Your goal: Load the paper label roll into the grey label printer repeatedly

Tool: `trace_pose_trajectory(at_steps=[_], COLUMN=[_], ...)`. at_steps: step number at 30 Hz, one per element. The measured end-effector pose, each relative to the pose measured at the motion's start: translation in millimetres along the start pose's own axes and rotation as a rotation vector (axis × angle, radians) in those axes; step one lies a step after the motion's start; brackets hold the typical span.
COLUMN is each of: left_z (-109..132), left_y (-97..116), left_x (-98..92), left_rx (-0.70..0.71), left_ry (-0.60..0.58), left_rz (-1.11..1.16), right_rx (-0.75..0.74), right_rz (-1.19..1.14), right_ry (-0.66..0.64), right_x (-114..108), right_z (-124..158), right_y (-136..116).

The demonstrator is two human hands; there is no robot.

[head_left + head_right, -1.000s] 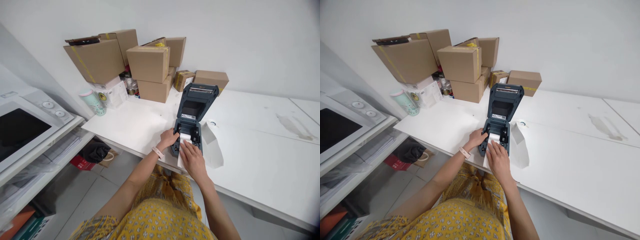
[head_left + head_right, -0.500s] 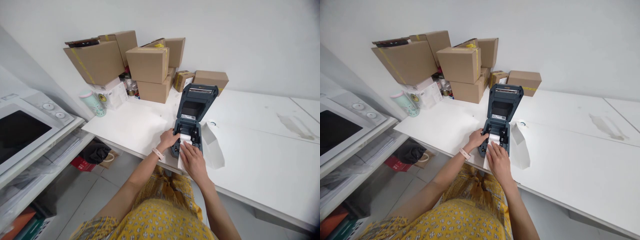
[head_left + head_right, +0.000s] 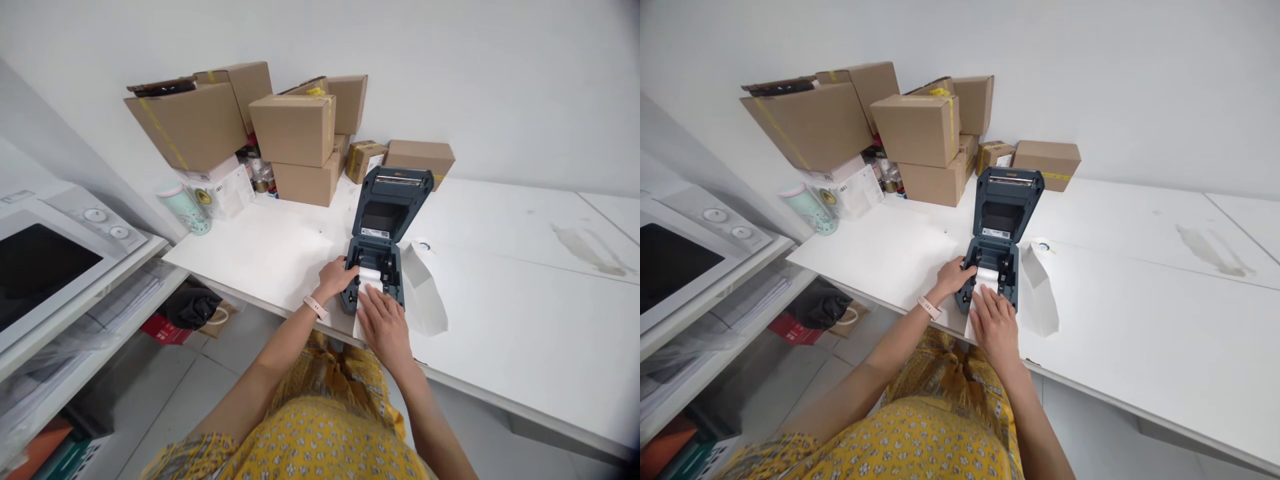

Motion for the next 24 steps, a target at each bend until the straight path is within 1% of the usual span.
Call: trace_pose_trajectory(at_steps=[3,6,8,10,12,14,16,18,20,21,22,23,24], left_z=[16.3,45.6,64.9,78.2,84.0,84.6,84.1,85.3,89.0,91.3,93.6,95.7,97.3], left_y=[-0.3,-2.2,-5.9,-11.7,-16.9,-19.8,-21.3,-22.6,-24.2,-25.3,-26.4,-27.7,-28.9], left_x=[0.6,10.7,20.9,30.0,35.4,37.1,37.4,38.1,39.7,40.8,42.4,44.2,46.2], left_rx=[0.019,0.123,0.182,0.192,0.184,0.184,0.180,0.172,0.176,0.182,0.190,0.197,0.202], left_ry=[0.040,0.053,0.030,0.002,-0.016,-0.021,-0.031,-0.046,-0.056,-0.056,-0.054,-0.049,-0.042], left_rz=[0.136,0.330,0.411,0.467,0.519,0.561,0.585,0.601,0.622,0.630,0.635,0.636,0.633], right_rx=[-0.006,-0.041,-0.050,-0.003,0.100,0.216,0.302,0.376,0.421,0.437,0.442,0.437,0.417], right_rz=[-0.045,-0.167,-0.259,-0.317,-0.329,-0.335,-0.427,-0.593,-0.745,-0.791,-0.813,-0.812,-0.792], right_ry=[0.009,0.037,0.124,0.265,0.400,0.447,0.422,0.345,0.248,0.225,0.225,0.250,0.290], right_x=[-2.1,-10.2,-24.7,-46.4,-69.8,-87.3,-95.6,-94.1,-87.3,-84.7,-83.5,-84.1,-86.3], right_z=[16.2,32.0,33.3,21.4,-6.6,-50.9,-105.2,-158.5,-199.2,-211.6,-218.0,-218.1,-212.4], right_y=[-13.8,-20.6,-12.5,9.4,42.0,78.7,114.1,143.9,162.1,166.6,167.8,165.7,160.4])
Point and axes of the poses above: each hand's wrist, its own z-axis away from the middle knuckle, its own x-axis out of the palm, y = z × x, the point moved 5 cm from there along -z, towards the middle knuckle, and after that the axes turned 8 degrees about -y, right-handed, at the moved point
